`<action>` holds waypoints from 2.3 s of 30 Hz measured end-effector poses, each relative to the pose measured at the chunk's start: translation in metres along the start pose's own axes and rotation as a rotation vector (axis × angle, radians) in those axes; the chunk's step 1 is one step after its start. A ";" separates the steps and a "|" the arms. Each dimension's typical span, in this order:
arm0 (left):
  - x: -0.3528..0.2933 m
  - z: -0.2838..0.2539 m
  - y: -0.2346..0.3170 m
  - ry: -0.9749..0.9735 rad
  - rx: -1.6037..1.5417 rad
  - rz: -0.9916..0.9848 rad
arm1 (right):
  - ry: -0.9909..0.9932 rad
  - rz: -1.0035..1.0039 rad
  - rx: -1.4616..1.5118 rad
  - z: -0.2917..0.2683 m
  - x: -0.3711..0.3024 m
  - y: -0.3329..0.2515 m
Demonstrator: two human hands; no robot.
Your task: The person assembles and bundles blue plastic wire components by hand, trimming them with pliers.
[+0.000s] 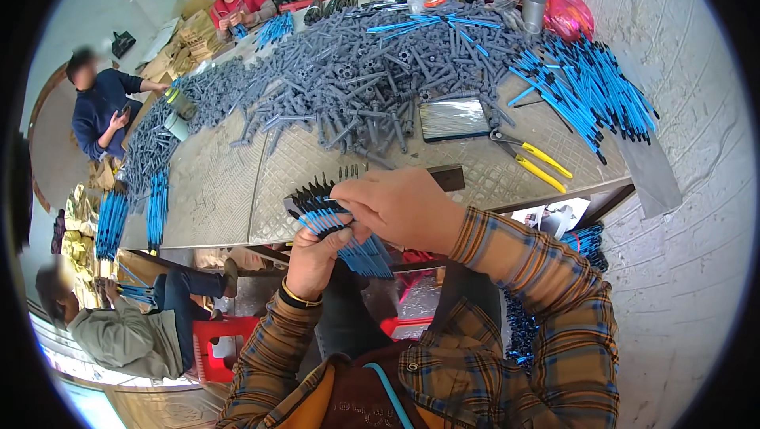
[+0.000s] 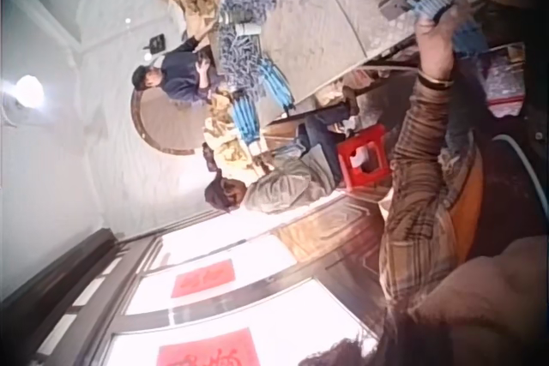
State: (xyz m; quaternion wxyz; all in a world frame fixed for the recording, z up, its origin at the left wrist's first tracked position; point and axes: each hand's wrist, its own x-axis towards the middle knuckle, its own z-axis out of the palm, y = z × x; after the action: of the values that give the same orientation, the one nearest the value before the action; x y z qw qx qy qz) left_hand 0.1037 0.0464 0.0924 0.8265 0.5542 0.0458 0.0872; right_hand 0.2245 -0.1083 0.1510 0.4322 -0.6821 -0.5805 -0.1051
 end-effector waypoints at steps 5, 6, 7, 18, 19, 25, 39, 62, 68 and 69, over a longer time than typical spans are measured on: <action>-0.001 0.000 -0.001 0.017 0.033 0.026 | 0.002 0.022 0.062 0.007 -0.001 0.000; -0.001 0.001 0.000 0.019 0.038 0.027 | 0.007 0.029 0.074 0.007 -0.001 0.000; -0.001 0.001 0.000 0.022 0.043 0.029 | 0.013 0.035 0.087 0.008 -0.002 0.000; 0.002 -0.005 -0.006 -0.049 0.117 0.028 | -0.056 0.074 0.098 0.007 0.002 -0.005; 0.002 -0.005 -0.007 -0.058 0.123 0.032 | -0.078 0.112 0.106 0.006 0.002 -0.007; 0.000 -0.002 -0.005 -0.061 0.115 0.067 | -0.105 0.115 0.106 0.004 0.006 -0.010; 0.000 -0.002 0.002 -0.158 0.199 0.027 | -0.182 -0.091 -0.058 0.004 0.011 -0.007; 0.001 0.002 0.006 -0.161 0.315 0.043 | -0.016 -0.226 -0.250 0.025 0.020 -0.015; 0.001 -0.006 -0.005 -0.087 0.333 0.114 | -0.026 -0.175 -0.273 0.026 0.023 -0.012; 0.001 -0.007 -0.002 -0.104 0.306 0.074 | 0.029 -0.250 -0.238 0.020 0.027 -0.006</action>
State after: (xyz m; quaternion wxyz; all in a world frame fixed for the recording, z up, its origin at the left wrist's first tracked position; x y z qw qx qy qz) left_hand 0.1039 0.0519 0.0881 0.7301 0.6785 -0.0048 0.0806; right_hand 0.2206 -0.0752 0.1589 0.3404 -0.6492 -0.6379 -0.2360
